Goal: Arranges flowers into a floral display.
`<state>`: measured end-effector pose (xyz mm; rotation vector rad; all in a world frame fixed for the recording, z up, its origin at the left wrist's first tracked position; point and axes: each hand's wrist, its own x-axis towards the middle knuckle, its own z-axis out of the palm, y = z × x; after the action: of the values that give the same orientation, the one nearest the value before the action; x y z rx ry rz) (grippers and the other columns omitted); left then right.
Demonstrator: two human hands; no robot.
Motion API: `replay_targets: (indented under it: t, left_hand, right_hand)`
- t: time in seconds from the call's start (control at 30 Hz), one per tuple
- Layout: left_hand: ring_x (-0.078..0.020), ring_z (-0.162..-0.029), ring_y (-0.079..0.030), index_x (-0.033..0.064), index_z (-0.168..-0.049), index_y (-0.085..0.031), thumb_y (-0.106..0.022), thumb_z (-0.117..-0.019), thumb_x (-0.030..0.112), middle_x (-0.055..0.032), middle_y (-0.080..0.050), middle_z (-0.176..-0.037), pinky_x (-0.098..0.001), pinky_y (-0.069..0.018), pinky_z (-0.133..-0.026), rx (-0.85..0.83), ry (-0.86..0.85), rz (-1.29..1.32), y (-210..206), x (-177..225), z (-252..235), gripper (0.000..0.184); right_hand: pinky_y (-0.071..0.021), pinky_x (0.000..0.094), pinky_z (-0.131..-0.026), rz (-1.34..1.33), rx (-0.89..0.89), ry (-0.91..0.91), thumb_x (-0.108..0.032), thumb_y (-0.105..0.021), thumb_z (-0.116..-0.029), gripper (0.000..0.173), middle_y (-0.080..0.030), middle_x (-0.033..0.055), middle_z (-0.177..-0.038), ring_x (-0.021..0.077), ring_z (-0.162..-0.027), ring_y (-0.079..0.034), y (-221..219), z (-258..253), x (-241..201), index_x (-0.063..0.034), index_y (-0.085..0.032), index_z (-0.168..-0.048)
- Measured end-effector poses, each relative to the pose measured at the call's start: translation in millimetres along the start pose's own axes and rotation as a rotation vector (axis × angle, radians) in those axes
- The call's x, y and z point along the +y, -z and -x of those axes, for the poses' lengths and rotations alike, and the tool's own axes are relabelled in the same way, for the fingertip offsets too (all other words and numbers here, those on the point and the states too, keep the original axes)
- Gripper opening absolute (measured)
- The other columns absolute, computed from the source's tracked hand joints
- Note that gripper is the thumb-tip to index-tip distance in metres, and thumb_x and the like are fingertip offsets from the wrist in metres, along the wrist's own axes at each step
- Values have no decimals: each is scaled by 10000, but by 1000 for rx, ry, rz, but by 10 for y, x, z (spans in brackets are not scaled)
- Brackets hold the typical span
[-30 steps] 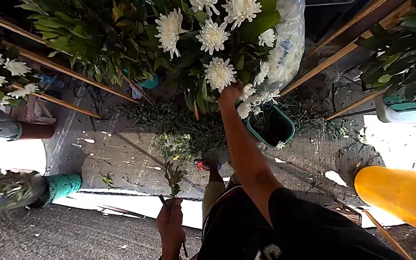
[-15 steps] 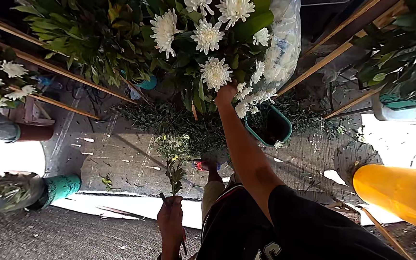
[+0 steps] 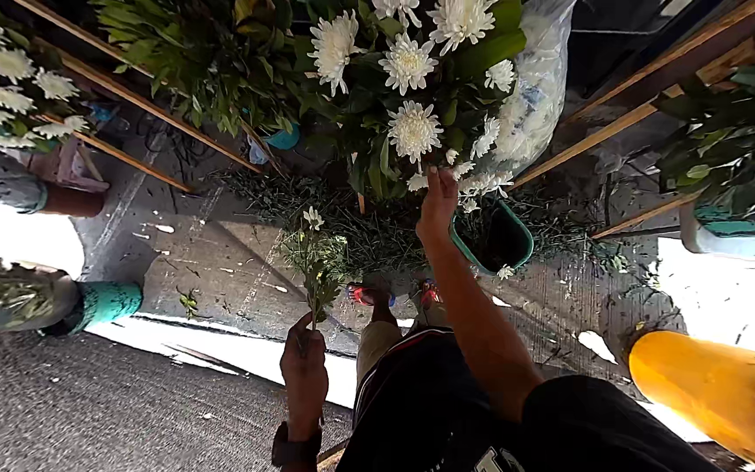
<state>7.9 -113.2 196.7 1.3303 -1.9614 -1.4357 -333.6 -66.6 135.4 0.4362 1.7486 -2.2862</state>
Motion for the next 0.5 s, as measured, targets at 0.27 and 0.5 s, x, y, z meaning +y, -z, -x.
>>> replay_targets:
  t: [0.27, 0.5]
  left_hand:
    - [-99, -633, -630, 46, -1346, -655, -476, -1045, 223, -64, -737, -891, -327, -557, -598, 0, -375, -383, -146, 159, 209, 392]
    - [-290, -660, -699, 83, -1314, -696, -516, -1013, 174, -130, -731, -870, -480, -562, -553, 60, -554, -698, -324, 33, 315, 362]
  right_hand:
    - [-572, 371, -898, 237, -722, -286, -327, -436, -1111, 384, -696, 80, -1229, 179, -1026, -694, 196, 1038, -200, -65, -582, -1352]
    - [-595, 318, -766, 365, -944, -239, -196, -566, -1062, 244, -717, 93, -1010, 148, -834, -694, -32, 975, -537, -1, -625, -1197]
